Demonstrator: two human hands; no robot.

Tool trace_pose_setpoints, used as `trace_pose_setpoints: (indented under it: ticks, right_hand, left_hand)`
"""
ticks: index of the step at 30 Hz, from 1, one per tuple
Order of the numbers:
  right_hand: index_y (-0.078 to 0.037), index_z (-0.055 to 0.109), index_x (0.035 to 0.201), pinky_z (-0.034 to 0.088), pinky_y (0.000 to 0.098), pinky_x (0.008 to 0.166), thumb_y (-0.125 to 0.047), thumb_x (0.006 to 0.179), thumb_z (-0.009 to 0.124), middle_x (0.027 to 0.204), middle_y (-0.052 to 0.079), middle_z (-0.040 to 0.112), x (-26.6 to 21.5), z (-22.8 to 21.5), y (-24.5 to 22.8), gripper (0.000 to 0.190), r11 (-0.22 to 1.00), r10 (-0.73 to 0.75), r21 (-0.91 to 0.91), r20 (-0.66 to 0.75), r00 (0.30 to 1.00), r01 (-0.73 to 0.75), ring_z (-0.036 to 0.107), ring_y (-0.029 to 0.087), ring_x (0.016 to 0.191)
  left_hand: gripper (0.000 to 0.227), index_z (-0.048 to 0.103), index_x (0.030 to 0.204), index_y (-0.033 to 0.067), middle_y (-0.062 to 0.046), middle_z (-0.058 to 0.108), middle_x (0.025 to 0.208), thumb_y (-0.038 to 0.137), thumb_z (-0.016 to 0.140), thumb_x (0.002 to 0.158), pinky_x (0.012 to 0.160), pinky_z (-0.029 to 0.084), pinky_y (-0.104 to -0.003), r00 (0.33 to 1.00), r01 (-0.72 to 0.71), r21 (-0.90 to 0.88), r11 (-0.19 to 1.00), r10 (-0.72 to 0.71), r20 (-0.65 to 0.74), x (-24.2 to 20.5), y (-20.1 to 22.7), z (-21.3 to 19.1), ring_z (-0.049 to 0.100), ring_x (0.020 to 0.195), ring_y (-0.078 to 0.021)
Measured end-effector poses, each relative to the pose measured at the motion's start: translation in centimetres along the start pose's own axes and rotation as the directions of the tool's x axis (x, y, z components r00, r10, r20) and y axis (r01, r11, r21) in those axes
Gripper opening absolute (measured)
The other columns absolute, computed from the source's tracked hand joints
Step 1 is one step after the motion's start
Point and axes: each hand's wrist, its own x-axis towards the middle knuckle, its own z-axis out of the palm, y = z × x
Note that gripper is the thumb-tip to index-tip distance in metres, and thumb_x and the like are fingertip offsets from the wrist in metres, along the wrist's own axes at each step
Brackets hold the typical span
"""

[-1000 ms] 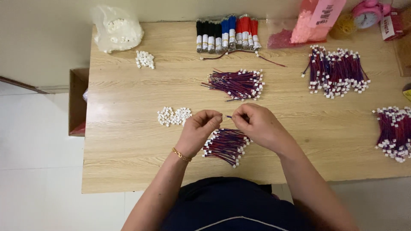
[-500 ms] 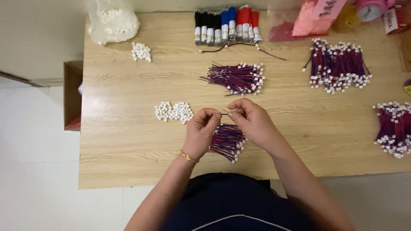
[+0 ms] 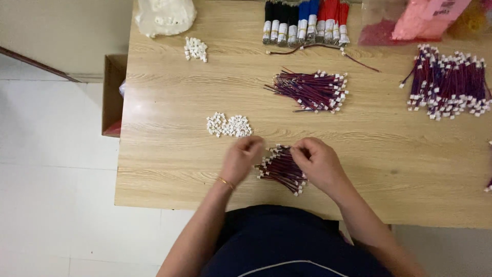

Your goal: Assembling small white plastic components onto the ends of purple wires

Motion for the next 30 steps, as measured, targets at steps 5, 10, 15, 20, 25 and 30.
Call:
trace_pose_setpoints:
  ticks: [5, 10, 15, 20, 25, 30]
  right_hand:
    - [-0.010, 0.071, 0.086, 0.050, 0.0321, 0.063, -0.018, 0.084, 0.070, 0.069, 0.009, 0.066, -0.9, -0.7, 0.4, 0.009, 0.988, 0.136, 0.081, -0.049, 0.990, -0.131, 0.061, 0.018, 0.068]
    - [-0.005, 0.070, 0.085, 0.048, 0.0351, 0.059, -0.016, 0.084, 0.067, 0.064, 0.014, 0.063, -0.5, -0.9, -1.1, 0.012, 0.981, 0.167, 0.101, 0.011, 0.986, -0.167, 0.057, 0.021, 0.062]
    - [-0.007, 0.071, 0.083, 0.046, 0.0295, 0.056, -0.014, 0.083, 0.067, 0.061, 0.009, 0.062, -0.3, -1.1, -1.4, 0.008, 0.980, 0.154, 0.130, 0.003, 0.988, -0.153, 0.056, 0.016, 0.061]
    - [-0.007, 0.071, 0.085, 0.046, 0.0309, 0.056, -0.013, 0.082, 0.069, 0.063, 0.011, 0.062, -0.3, -1.5, -1.5, 0.008, 0.985, 0.131, 0.116, -0.028, 0.991, -0.127, 0.056, 0.017, 0.061]
    - [-0.005, 0.069, 0.083, 0.044, 0.0272, 0.058, -0.011, 0.084, 0.068, 0.063, 0.005, 0.057, -0.4, -2.2, -2.4, 0.006, 0.957, 0.107, 0.273, -0.019, 0.994, -0.098, 0.052, 0.014, 0.064]
    - [-0.003, 0.070, 0.082, 0.047, 0.0268, 0.058, -0.007, 0.084, 0.067, 0.064, 0.004, 0.062, -0.9, -3.1, -5.3, 0.005, 0.941, 0.020, 0.337, 0.033, 0.999, -0.030, 0.053, 0.013, 0.064]
  left_hand:
    - [0.016, 0.073, 0.100, 0.0186, -0.007, 0.070, 0.085, 0.018, 0.072, 0.084, 0.074, 0.054, -0.040, 0.955, 0.084, 0.453, 0.887, 0.058, -0.290, 3.6, -4.8, -6.8, 0.070, 0.081, -0.0264]
    - [0.014, 0.072, 0.093, 0.0235, -0.002, 0.068, 0.081, 0.028, 0.072, 0.080, 0.071, 0.055, -0.040, 0.943, 0.187, 0.629, 0.755, 0.042, -0.331, 3.9, -8.3, -8.3, 0.070, 0.078, -0.0229]
    - [0.020, 0.071, 0.091, 0.0256, -0.001, 0.064, 0.079, 0.040, 0.074, 0.077, 0.069, 0.055, -0.039, 0.943, 0.162, 0.759, 0.630, 0.130, -0.308, 4.6, -8.6, -7.3, 0.069, 0.076, -0.0255]
    - [0.014, 0.072, 0.086, 0.0274, 0.000, 0.064, 0.077, 0.039, 0.073, 0.079, 0.064, 0.055, -0.037, 0.927, 0.123, 0.779, 0.615, 0.209, -0.311, 5.1, -10.4, -7.0, 0.069, 0.072, -0.0233]
    - [0.016, 0.068, 0.097, 0.0134, -0.009, 0.071, 0.083, 0.024, 0.072, 0.085, 0.068, 0.055, -0.040, 0.965, 0.045, 0.419, 0.907, 0.069, -0.254, 2.8, -3.6, -5.7, 0.071, 0.080, -0.0249]
    - [0.019, 0.067, 0.104, 0.0057, -0.007, 0.070, 0.087, 0.006, 0.072, 0.086, 0.080, 0.059, -0.032, 0.999, -0.002, -0.522, 0.853, -0.022, -0.039, 0.3, 4.3, -1.0, 0.067, 0.086, -0.0146]
